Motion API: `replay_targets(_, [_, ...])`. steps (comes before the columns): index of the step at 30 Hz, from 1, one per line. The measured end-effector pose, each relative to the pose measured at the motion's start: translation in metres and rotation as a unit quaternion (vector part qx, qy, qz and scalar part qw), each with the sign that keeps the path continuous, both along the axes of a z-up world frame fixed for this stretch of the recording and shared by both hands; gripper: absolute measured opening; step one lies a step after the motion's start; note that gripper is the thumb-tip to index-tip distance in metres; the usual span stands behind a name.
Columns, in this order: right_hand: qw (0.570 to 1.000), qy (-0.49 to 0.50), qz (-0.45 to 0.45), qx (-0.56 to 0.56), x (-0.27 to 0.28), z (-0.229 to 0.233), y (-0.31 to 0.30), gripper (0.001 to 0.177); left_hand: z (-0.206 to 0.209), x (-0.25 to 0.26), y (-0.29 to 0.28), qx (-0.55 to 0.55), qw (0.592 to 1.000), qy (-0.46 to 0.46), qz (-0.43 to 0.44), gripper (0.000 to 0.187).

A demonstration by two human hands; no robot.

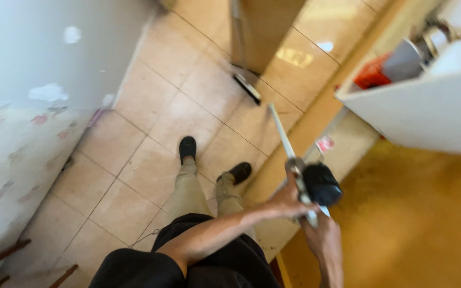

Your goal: The recorder is assembling and connecting the various components of a cordless vacuum cleaner.

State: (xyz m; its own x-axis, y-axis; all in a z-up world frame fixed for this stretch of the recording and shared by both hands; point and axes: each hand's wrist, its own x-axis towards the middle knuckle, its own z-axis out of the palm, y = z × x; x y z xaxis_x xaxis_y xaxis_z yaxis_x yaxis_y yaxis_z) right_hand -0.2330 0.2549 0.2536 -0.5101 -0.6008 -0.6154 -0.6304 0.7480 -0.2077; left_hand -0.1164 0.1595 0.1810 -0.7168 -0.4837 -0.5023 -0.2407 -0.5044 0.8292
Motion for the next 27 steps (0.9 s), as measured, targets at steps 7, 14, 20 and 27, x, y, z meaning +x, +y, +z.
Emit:
replay_targets(7, [0.997,-0.027,0.037,0.063,0.043,0.062,-0.006,0.034,0.085,0.084,-0.019,0.085,0.990,-0.067,-0.085,0.147])
replay_targets(14, [0.985,-0.137,0.028,-0.100,0.182,-0.012,-0.047,0.026,0.056,0.224,-0.060,0.012,0.990,-0.136,-0.045,0.136])
replay_targets(20, [0.933,-0.247,-0.143,-0.217,0.358,-0.133,-0.125,0.019,-0.036,0.363,-0.121,-0.099,0.971,-0.215,0.035,0.126])
replay_targets(27, [0.867,-0.331,-0.162,-0.335,0.506,-0.237,-0.228,0.026,-0.113,0.489,-0.202,-0.106,0.960,-0.211,0.152,0.086])
